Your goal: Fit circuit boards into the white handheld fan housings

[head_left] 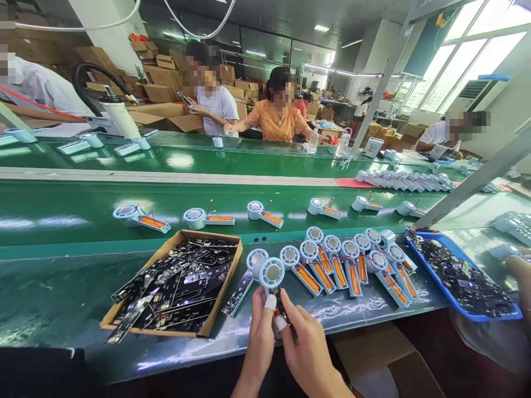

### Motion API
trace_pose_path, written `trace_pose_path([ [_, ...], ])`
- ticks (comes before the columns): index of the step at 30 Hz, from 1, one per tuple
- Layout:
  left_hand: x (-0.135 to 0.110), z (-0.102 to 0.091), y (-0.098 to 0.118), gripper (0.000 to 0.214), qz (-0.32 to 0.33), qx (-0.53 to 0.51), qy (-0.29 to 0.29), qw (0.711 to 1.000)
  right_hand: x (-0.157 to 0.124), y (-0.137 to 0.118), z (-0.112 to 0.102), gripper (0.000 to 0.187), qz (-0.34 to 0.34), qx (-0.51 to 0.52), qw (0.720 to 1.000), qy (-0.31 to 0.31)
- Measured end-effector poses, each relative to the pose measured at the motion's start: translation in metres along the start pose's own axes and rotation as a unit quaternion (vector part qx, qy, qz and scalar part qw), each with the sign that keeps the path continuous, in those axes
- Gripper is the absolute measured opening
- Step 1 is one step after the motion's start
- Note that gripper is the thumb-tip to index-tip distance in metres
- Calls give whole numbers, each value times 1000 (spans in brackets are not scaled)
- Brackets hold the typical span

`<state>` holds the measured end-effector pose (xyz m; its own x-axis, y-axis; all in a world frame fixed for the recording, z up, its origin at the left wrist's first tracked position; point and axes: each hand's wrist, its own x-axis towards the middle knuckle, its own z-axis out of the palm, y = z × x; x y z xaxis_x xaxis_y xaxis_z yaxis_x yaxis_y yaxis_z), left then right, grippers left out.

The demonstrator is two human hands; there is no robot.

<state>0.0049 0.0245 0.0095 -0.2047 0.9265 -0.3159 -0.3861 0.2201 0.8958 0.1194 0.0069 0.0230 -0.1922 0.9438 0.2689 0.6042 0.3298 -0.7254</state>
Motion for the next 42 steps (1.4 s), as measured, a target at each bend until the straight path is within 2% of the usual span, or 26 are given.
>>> trace_pose_path([
  [3,3,-1,3,56,-33,-98,-9,995,2,-5,-5,45,33,130,991,-2],
  [7,1,1,9,49,-53,-98,-10,994,-3,-8,-5,45,22,191,981,25],
  [12,-5,8,20,51,-69,-95,23,993,-11,-3,-3,50,-52,155,985,62],
  [14,-6,12,24,53,-73,-105,18,992,-11,-2,-4,51,-65,132,987,67],
  [20,-9,13,18,55,-42,-131,-21,990,-9,-2,0,51,-39,47,994,86],
  [24,-9,8,8,55,4,-22,12,1000,-5,-2,8,53,-26,-22,996,80],
  [27,-8,5,3,56,30,65,27,997,-1,-1,11,59,-40,-49,997,52],
  [31,-3,4,1,59,42,93,5,995,5,1,8,69,-72,-84,994,-9],
  [34,0,2,2,57,48,87,4,995,9,-2,-3,74,-78,-132,987,-54],
  [37,3,-2,4,54,26,70,-9,997,15,-6,-22,78,-90,-156,973,-144],
  [40,5,-4,5,50,-3,26,23,999,22,0,-35,81,-109,-96,969,-201],
  [42,5,-3,6,55,-41,-19,48,998,23,10,-33,83,-93,9,973,-210],
])
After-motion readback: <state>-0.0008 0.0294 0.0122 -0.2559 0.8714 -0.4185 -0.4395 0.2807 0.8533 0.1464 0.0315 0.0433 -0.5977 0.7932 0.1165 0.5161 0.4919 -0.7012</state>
